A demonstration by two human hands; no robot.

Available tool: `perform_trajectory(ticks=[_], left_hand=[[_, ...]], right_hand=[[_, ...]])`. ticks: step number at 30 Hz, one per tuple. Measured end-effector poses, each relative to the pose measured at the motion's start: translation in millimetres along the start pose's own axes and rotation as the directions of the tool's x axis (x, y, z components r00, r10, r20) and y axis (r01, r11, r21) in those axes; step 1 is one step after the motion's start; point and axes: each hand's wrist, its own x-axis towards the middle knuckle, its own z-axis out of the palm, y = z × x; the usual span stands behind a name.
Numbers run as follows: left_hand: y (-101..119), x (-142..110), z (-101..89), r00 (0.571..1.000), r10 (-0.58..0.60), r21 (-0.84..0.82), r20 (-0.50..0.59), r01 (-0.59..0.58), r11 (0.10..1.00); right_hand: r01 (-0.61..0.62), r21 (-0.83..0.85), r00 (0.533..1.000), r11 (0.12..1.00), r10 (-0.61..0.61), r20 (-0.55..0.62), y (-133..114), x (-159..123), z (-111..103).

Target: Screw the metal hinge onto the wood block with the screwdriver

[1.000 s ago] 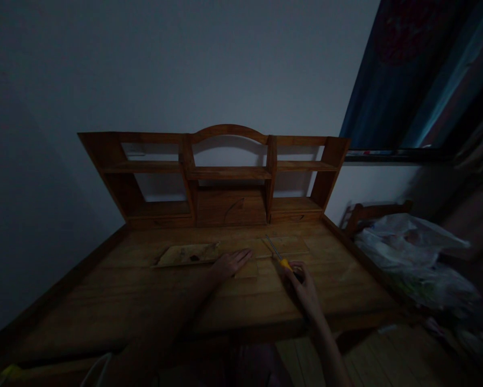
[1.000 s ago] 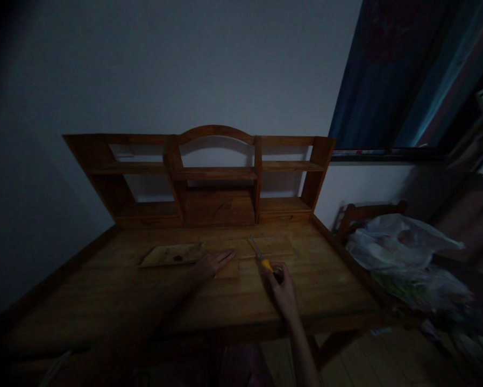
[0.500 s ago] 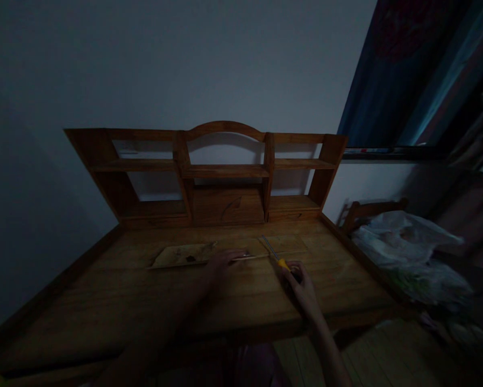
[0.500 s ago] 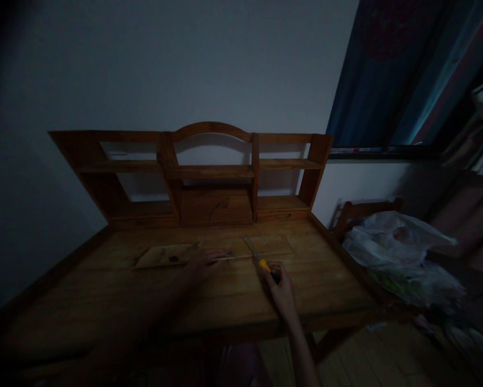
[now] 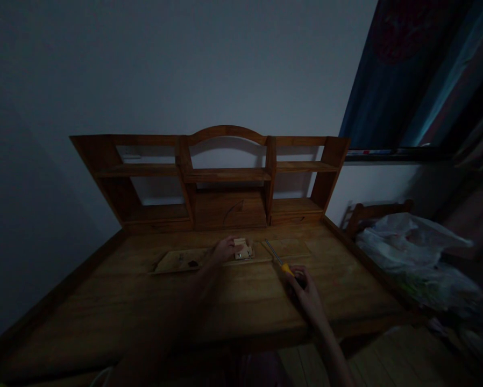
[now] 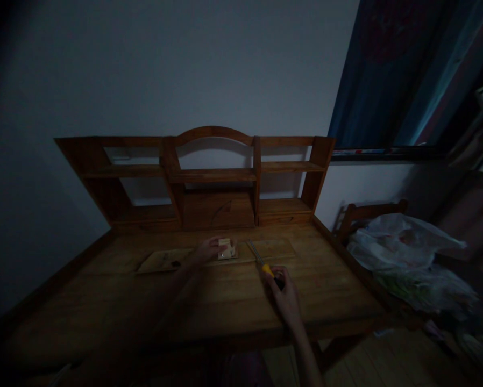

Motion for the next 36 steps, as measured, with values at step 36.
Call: perform_trajectory(ticks=[36], left_hand=[[20,-94,10.0,0.844,0.316,0.449,0.433,-0.505,0.737]], right_hand=[[-0.006,0.010,0.998,1.000,0.005,0.069,9,2,-3]])
